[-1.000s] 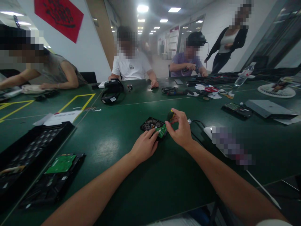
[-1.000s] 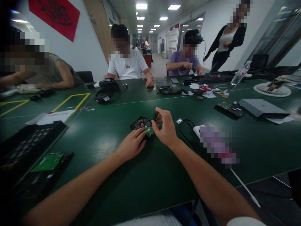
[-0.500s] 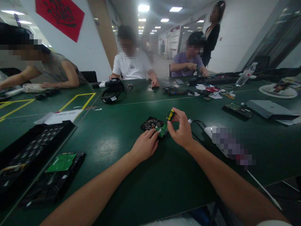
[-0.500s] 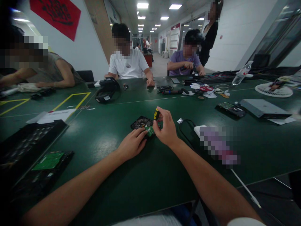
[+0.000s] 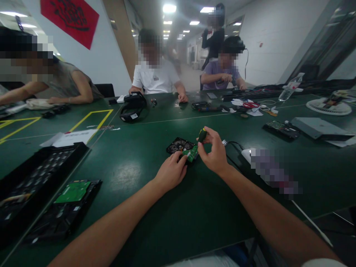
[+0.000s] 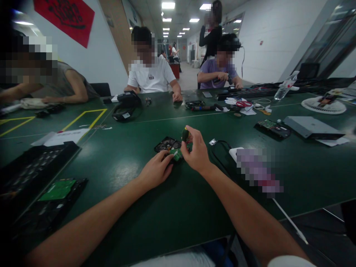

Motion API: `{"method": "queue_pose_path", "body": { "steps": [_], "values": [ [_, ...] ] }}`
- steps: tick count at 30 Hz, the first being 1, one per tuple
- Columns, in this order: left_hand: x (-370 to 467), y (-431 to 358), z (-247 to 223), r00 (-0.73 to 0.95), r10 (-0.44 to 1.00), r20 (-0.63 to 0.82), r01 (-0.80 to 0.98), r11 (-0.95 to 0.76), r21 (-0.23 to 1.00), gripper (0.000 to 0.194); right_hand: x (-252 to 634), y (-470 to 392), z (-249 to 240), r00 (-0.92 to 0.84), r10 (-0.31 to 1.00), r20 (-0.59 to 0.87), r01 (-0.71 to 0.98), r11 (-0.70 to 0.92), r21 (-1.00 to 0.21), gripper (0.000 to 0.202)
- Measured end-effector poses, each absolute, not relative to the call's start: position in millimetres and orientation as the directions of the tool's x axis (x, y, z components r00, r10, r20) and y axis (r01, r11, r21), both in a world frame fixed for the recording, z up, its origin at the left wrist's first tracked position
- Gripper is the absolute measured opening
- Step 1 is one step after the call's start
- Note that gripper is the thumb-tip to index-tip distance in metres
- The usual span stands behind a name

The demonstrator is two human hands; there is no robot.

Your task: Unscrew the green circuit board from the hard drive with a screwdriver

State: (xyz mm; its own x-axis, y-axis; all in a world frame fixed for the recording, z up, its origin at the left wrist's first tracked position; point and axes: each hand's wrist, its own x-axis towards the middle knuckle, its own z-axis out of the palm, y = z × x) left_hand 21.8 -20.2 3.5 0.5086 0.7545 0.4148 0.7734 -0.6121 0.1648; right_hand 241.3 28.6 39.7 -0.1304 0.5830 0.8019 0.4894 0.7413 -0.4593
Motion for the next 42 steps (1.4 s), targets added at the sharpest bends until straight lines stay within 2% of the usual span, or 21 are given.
{"method": "queue_pose_path", "body": {
  "steps": [18, 25, 31, 42],
  "values": [
    [21.7, -18.9, 6.0, 0.541, 0.741, 0.399, 0.761, -0.632, 0.143, 0.041, 241.3, 29.4, 39.7, -0.077, 0.560, 0.825, 0.501, 0.737, -0.454, 0.063],
    [21.3, -19.0, 7.7, 0.547, 0.736, 0.400, 0.754, -0.640, 0.148, 0.039, 241.2, 26.6, 42.5, -0.148, 0.583, 0.799, 0.481, 0.748, -0.457, 0.061],
    [21.3, -19.4, 8.1, 0.548, 0.733, 0.404, 0.753, -0.642, 0.145, 0.039, 242.1, 27.3, 43.0, -0.118, 0.567, 0.815, 0.529, 0.730, -0.432, 0.060],
    [21.1, -19.2, 6.8, 0.553, 0.726, 0.409, 0.751, -0.647, 0.132, 0.039, 240.4, 26.3, 43.6, -0.127, 0.554, 0.823, 0.515, 0.745, -0.423, 0.062]
  ]
}}
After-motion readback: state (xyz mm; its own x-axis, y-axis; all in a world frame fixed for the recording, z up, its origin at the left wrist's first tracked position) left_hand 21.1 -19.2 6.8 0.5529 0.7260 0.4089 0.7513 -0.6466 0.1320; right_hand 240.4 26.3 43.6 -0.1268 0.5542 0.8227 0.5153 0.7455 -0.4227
